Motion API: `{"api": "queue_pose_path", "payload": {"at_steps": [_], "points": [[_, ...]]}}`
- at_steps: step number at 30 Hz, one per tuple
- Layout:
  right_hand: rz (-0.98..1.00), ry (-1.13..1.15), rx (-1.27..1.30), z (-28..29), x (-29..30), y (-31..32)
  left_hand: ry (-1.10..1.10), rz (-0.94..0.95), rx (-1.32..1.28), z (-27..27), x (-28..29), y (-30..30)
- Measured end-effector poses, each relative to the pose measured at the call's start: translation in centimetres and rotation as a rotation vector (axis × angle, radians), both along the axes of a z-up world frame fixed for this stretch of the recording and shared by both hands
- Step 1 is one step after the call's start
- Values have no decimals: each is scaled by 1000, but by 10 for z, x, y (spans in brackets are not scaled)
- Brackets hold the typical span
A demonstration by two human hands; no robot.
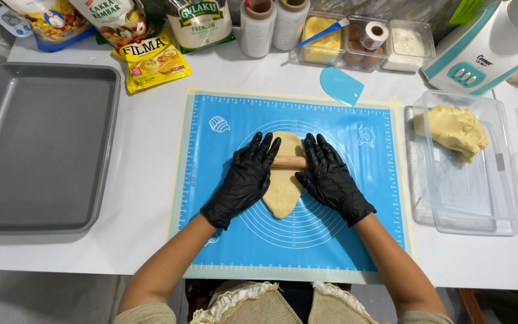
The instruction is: A person wearing gloves takes a piece of dough, shapes it into a ball, and rolls it flat using a rolling pin on a silicone mat.
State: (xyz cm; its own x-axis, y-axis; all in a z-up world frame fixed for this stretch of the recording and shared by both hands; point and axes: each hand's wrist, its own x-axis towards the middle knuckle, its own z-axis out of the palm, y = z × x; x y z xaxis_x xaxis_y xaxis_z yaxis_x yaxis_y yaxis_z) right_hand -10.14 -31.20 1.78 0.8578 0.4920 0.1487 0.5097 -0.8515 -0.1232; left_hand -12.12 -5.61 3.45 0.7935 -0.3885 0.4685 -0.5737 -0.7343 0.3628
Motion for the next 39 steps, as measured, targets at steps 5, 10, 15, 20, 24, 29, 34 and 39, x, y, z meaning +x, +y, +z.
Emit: {"api": "queue_pose_path", "payload": {"at_steps": [5,10,15,20,24,29,34,39], "points": [[27,-117,58,-5,-18,-1,223,40,-215,50,-35,-10],[79,-157,-26,-20,-12,-11,-9,92,286,-22,62,-1],[78,-82,-25,-15,-20,-11,-164,191,209,-48,74,-11],[84,-35,9,-16,-38,-12,-63,194,205,-23,42,-12],[88,-32,-31,-6,-56,-12,-26,112,196,-22,25,-9],[194,21,71,17,-49,-20,140,84,15,9,0,-16],[142,60,128,30,14,-1,0,86,260,1,27,-9],[-20,193,192,9,47,19,-58,173,158,-30,57,-5]]}}
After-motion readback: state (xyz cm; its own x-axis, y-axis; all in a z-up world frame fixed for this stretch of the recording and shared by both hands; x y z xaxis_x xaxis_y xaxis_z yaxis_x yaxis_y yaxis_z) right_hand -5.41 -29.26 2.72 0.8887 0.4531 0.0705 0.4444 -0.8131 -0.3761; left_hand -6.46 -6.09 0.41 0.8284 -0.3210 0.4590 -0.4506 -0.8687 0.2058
